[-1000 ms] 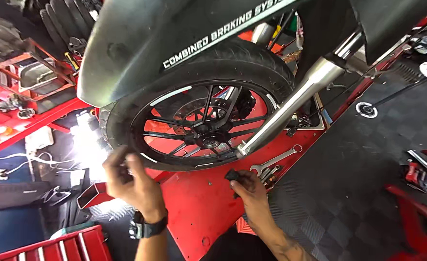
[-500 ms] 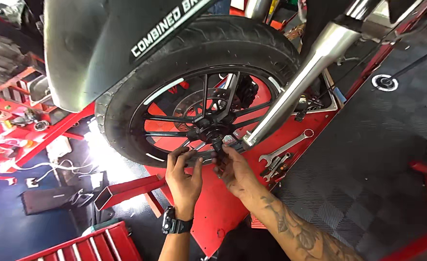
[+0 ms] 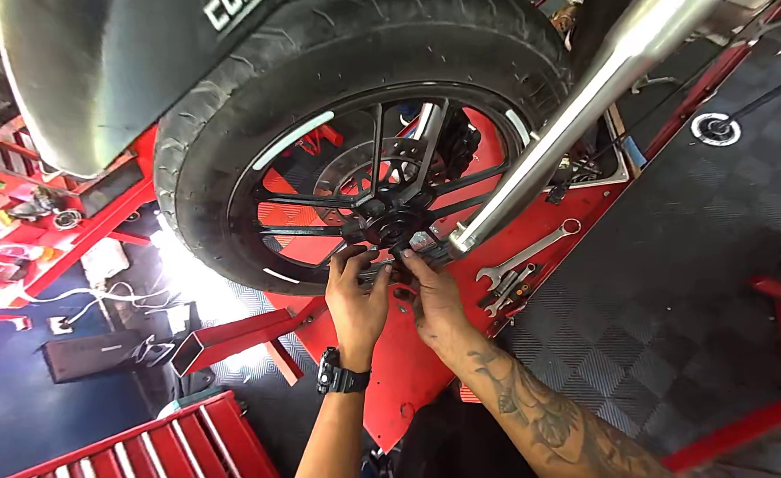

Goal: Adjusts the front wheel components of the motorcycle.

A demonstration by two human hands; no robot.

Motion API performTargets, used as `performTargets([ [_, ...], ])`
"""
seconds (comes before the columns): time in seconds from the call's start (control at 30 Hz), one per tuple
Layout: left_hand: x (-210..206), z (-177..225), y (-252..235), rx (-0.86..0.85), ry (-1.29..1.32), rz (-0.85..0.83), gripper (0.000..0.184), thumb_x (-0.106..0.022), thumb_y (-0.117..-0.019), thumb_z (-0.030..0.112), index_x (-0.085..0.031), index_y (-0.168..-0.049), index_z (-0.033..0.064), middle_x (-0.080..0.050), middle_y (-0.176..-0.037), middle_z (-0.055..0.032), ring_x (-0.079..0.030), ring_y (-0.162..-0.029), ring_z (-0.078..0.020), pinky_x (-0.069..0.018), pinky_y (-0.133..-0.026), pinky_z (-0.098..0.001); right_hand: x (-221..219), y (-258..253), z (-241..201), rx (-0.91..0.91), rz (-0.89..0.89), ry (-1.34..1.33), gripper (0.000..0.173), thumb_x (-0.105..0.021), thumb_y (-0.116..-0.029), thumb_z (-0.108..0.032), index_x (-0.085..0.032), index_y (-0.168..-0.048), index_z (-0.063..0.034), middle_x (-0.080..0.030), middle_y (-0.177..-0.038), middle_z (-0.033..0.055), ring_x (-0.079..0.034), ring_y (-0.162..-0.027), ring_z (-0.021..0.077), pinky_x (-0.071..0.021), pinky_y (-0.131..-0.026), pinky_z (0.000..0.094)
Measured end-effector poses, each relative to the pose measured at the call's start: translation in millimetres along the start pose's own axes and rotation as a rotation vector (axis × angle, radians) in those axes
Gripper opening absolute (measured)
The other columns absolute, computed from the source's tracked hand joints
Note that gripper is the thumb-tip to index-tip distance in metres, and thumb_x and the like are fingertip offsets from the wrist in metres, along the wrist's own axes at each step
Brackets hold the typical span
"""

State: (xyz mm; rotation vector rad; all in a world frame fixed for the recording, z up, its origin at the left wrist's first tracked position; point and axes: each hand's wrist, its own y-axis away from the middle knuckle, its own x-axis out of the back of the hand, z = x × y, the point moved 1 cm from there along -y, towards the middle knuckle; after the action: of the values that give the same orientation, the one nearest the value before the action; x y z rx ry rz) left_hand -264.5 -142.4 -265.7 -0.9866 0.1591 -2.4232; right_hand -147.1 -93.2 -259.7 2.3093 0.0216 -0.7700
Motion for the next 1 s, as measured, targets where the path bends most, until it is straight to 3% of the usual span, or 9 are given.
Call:
performTargets([
  [0.23,0.1,2.0,-5.5,0.004,0.033,-0.003,0.031,-0.078,-0.0904,0.024,-0.072,-0.119,0.0129,-0.061,-0.132,-0.0046,-0.067,-0.107,-0.0123,-0.0619,-0.083,-0.0309,-3.2,-1.4,-3.0,-0.127,-0.028,-0.143,0.032,-0.06,-0.1027,-0.035,-0.064,-0.12,-0.0078,-0.072,-0.102,0.0104,-0.07,-0.085,0.0186,-0.0574,-0.07,0.0335],
  [0.37,2.4,4.5,-11.1,-0.044,0.057,0.0,0.039,-0.081,-0.0866,0.031,-0.071,-0.118,0.0097,-0.061,-0.13,-0.0065,-0.067,-0.106,-0.0137,-0.0619,-0.083,-0.0314,-5.5,2.4,-1.9,-0.226,-0.094,-0.215,0.042,-0.054,-0.1021,-0.05,-0.067,-0.114,-0.0124,-0.071,-0.097,0.0053,-0.069,-0.083,0.0158,-0.0582,-0.073,0.0344],
  [0.47,1.3,5.7,-13.5,-0.067,0.022,-0.011,0.042,-0.082,-0.0844,0.028,-0.07,-0.119,0.0087,-0.061,-0.132,-0.0085,-0.067,-0.105,-0.0144,-0.0616,-0.082,-0.0323,-7.2,-3.4,2.5,-0.305,-0.103,-0.274,0.049,-0.048,-0.1033,-0.054,-0.067,-0.113,-0.0101,-0.071,-0.097,0.0072,-0.068,-0.086,0.0182,-0.0567,-0.076,0.0371],
  [0.67,-5.3,16.3,-23.3,-0.076,-0.104,0.016,0.038,-0.083,-0.0826,0.025,-0.071,-0.113,0.0062,-0.06,-0.128,-0.0112,-0.066,-0.104,-0.016,-0.0602,-0.082,-0.033,-10.4,-9.2,6.7,-0.34,-0.111,-0.344,0.054,-0.045,-0.1041,-0.055,-0.067,-0.112,-0.0068,-0.071,-0.093,0.0094,-0.068,-0.083,0.0196,-0.0567,-0.075,0.0382],
  [1.0,-11.7,19.4,-33.7,-0.188,-0.227,0.068,0.022,-0.079,-0.0867,0.024,-0.075,-0.101,0.0081,-0.062,-0.122,-0.0106,-0.063,-0.106,-0.0154,-0.0566,-0.084,-0.0298,-10.1,-15.6,4.9,-0.386,-0.141,-0.357,0.058,-0.044,-0.1033,-0.059,-0.067,-0.115,-0.0068,-0.071,-0.099,0.0094,-0.069,-0.09,0.0193,-0.0568,-0.081,0.0401],
])
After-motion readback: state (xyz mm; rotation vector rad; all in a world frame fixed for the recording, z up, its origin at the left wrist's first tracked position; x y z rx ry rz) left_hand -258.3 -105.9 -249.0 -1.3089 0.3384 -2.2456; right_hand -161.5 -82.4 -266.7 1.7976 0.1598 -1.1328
